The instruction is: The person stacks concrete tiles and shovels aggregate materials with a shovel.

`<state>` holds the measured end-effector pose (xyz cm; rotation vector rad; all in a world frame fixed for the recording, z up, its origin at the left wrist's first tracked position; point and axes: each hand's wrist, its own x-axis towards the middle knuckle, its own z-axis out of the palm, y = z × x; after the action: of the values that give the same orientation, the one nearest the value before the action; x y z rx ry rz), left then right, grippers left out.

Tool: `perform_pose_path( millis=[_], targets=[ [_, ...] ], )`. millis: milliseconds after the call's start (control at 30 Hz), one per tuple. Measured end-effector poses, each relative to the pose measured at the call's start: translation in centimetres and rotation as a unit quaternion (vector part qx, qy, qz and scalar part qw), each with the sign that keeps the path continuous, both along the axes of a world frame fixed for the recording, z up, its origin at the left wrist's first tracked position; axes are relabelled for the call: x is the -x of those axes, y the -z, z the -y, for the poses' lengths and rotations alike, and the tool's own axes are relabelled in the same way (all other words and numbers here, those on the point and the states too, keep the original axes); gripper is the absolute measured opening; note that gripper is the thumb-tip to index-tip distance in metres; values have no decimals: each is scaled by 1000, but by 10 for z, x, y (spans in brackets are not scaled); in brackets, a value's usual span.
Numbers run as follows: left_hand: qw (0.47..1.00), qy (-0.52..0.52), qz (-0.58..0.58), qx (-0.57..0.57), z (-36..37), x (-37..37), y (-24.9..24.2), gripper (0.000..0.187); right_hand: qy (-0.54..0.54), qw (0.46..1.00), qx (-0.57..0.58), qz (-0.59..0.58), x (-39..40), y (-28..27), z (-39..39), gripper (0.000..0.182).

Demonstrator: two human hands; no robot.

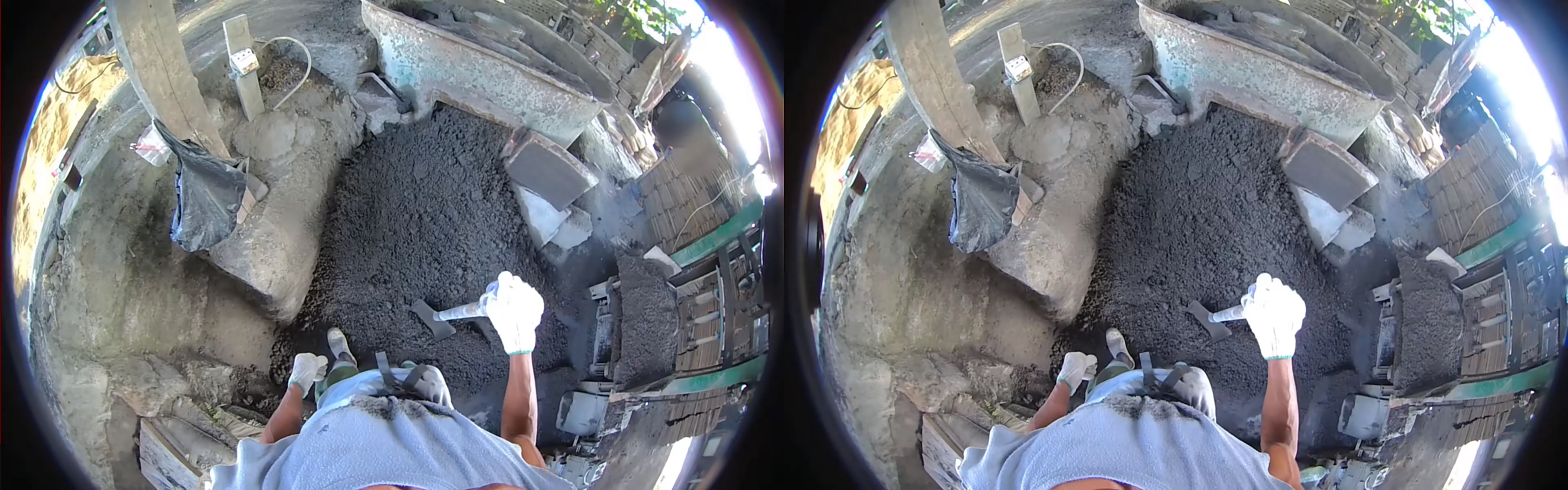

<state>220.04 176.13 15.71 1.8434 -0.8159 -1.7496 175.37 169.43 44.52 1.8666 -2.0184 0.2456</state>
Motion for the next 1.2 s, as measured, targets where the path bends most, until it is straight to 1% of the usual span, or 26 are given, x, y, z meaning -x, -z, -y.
perform_pose_path(
  millis=[67, 167, 300, 400, 633, 733, 867, 1033, 1200],
  targets=[
    [1000, 25, 15, 3, 8, 5, -11, 29, -8, 1000, 7, -8, 8, 3, 2, 20],
    [1000, 0, 18, 5, 11, 10, -16, 28, -16, 1000, 17, 0, 21, 3, 9, 19],
    [999, -36, 15, 16, 0, 4, 9, 21, -11, 1000, 13, -6, 22, 1, 13, 17],
    [998, -63, 7, 20, -15, 3, 18, 19, -6, 1000, 9, -5, 21, 2, 12, 17],
    [999, -38, -3, -12, -36, 0, 38, 23, 3, 1000, 5, -10, 16, 2, 9, 18],
    [999, -39, -4, -11, -37, 2, 30, 19, -6, 1000, 6, 6, 14, 0, 6, 18],
    [999, -52, -7, 0, -31, 6, 20, 17, 2, 1000, 2, -6, 10, -1, 4, 18],
    [999, -52, 8, 12, -25, 13, -4, 17, 4, 1000, -3, 17, 10, 0, 1, 15],
    [999, -50, 11, 15, -24, 14, -3, 17, 3, 1000, 1, 7, 9, 0, 0, 16]
  ],
)
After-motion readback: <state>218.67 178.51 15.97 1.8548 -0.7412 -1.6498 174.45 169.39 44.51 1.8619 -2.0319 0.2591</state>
